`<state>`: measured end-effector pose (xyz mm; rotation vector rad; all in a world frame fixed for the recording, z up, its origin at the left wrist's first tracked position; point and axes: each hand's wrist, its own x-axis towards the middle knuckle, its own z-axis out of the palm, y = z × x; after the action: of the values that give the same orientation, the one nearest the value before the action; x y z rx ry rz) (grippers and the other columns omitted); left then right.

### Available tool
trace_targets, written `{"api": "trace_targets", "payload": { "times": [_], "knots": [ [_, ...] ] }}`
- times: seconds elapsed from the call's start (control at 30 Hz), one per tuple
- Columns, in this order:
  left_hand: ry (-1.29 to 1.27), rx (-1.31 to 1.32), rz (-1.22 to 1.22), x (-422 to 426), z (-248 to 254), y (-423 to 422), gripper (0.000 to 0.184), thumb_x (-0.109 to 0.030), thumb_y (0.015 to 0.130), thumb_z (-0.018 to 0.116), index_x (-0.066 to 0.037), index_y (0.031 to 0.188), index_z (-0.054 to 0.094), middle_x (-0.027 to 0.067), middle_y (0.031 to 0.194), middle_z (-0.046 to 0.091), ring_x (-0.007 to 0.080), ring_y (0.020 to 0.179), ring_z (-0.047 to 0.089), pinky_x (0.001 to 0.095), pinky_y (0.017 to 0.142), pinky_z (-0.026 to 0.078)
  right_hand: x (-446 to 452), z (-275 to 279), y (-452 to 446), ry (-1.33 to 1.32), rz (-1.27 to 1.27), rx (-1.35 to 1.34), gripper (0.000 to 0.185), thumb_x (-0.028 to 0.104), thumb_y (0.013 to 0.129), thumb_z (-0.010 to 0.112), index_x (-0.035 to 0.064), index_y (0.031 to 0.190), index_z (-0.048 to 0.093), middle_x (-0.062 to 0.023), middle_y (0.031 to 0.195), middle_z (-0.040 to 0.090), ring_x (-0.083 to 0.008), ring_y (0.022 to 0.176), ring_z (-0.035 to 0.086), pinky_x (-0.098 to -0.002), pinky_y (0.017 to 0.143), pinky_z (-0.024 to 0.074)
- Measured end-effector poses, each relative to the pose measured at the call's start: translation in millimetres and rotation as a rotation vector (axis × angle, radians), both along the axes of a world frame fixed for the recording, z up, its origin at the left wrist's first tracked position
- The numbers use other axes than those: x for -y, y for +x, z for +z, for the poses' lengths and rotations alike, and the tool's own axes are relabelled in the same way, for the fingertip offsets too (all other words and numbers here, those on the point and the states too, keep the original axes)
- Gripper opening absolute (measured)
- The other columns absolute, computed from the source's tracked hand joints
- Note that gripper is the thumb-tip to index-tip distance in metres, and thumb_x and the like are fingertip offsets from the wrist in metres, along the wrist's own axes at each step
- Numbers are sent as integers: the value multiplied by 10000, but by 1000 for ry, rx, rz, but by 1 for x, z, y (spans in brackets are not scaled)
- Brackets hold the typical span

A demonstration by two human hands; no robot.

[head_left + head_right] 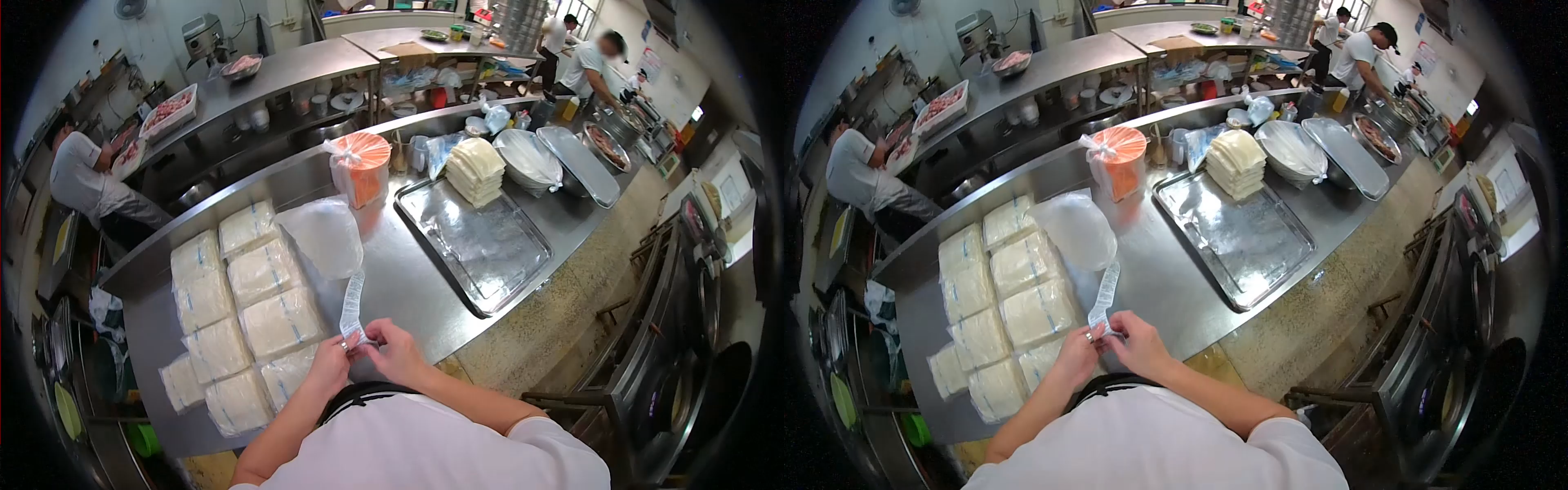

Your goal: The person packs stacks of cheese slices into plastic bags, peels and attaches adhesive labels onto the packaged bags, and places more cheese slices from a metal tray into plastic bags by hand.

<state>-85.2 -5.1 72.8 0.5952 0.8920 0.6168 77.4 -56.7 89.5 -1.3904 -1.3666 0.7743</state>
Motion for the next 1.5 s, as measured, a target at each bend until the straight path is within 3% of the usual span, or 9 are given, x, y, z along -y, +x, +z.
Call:
{"api": "trace_targets", "payload": {
  "times": [0.13, 0.33, 0.53, 0.63, 0.83, 0.93, 1.03, 1.23, 1.5],
  "knots": [
    [64, -79, -2, 7, -10, -23, 274, -252, 1055, 577, -8, 1097, 694, 69, 1025, 699, 174, 928, 649, 356, 863, 511, 8, 16, -16, 95, 101, 224, 218, 36, 834, 764, 29, 1035, 680, -140, 967, 683, -324, 840, 695, -386, 727, 567],
    [180, -79, 58, 22, -14, -49, 269, -216, 1059, 585, 20, 1078, 711, 49, 990, 693, 127, 880, 642, 305, 835, 541, 18, 9, -46, 77, 57, 215, 159, 61, 844, 740, 55, 995, 689, -140, 909, 643, -360, 802, 664, -433, 708, 549],
    [95, 61, 46, 26, -28, -69, 260, -215, 1058, 587, 15, 1104, 700, 54, 1007, 701, 139, 896, 660, 320, 842, 553, 25, 3, -66, 59, 37, 326, 244, 88, 832, 787, 24, 1051, 699, -143, 940, 697, -306, 810, 709, -375, 718, 572],
    [81, 61, -25, 24, -21, -71, 285, -239, 1069, 548, 13, 1136, 663, 91, 1086, 698, 192, 978, 665, 372, 896, 526, 26, 0, -77, -90, -84, 28, 265, 90, 844, 767, 11, 1086, 696, -156, 918, 687, -305, 778, 680, -392, 714, 554],
    [-23, 135, -82, 11, -35, -61, 278, -231, 1062, 552, -4, 1193, 645, 85, 1085, 712, 194, 959, 682, 380, 867, 536, 29, -2, -70, -66, -136, 94, 303, 90, 851, 765, -8, 1127, 690, -172, 935, 699, -283, 768, 683, -381, 712, 556],
    [10, 85, -162, 7, -23, -51, 261, -226, 1054, 556, -18, 1174, 658, 70, 1054, 716, 181, 934, 682, 371, 847, 537, 35, 16, -66, -39, -188, 60, 253, 80, 852, 754, 13, 1088, 697, -163, 914, 688, -306, 769, 684, -393, 702, 552],
    [27, 77, -222, 1, -23, -44, 251, -232, 1045, 557, -33, 1143, 674, 58, 1025, 715, 170, 916, 675, 351, 834, 533, 35, 10, -55, 36, -156, 252, 222, 50, 862, 751, 15, 1077, 707, -149, 917, 692, -297, 789, 693, -378, 699, 554],
    [31, 97, -198, -7, -15, -32, 235, -225, 1034, 582, -28, 1065, 706, 58, 966, 721, 148, 867, 681, 309, 811, 538, 32, 11, -45, 27, -179, 283, 163, 56, 856, 754, 50, 1014, 714, -126, 936, 691, -318, 795, 684, -395, 683, 542],
    [-47, -91, -64, -8, -14, -29, 268, -297, 1014, 642, -40, 1011, 720, 54, 938, 712, 143, 827, 676, 312, 746, 554, 22, 28, -47, 323, -65, 459, 108, 46, 791, 777, 48, 871, 705, -135, 975, 687, -333, 868, 671, -426, 732, 547]
  ]
}}
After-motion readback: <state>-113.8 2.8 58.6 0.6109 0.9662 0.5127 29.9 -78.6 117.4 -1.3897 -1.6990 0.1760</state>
